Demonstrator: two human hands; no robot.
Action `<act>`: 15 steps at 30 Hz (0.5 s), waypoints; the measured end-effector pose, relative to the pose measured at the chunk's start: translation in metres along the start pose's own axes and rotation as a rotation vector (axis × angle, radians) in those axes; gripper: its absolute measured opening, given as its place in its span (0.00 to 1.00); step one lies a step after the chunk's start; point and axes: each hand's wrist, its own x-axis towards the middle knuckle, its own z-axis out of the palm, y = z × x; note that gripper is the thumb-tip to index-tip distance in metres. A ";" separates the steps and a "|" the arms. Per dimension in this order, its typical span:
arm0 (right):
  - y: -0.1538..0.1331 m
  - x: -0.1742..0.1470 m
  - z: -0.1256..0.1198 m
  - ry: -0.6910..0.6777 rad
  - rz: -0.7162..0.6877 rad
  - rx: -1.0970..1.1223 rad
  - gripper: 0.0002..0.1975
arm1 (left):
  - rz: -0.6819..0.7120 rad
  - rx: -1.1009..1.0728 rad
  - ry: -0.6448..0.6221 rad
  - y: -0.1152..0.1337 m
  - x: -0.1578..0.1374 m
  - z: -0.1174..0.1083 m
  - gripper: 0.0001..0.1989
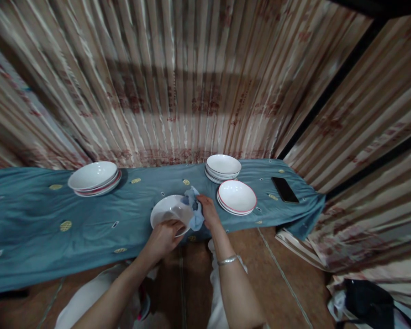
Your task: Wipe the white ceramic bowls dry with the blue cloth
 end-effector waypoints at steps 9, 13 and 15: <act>0.000 -0.009 0.012 0.066 -0.393 -0.497 0.19 | 0.092 -0.300 0.416 -0.015 -0.012 0.006 0.25; 0.004 -0.010 0.024 0.094 -0.578 -0.757 0.19 | -0.290 -0.693 0.716 -0.041 -0.016 0.014 0.31; 0.005 -0.012 0.030 0.073 -0.630 -0.903 0.21 | -0.496 -0.976 0.748 -0.049 -0.017 0.017 0.33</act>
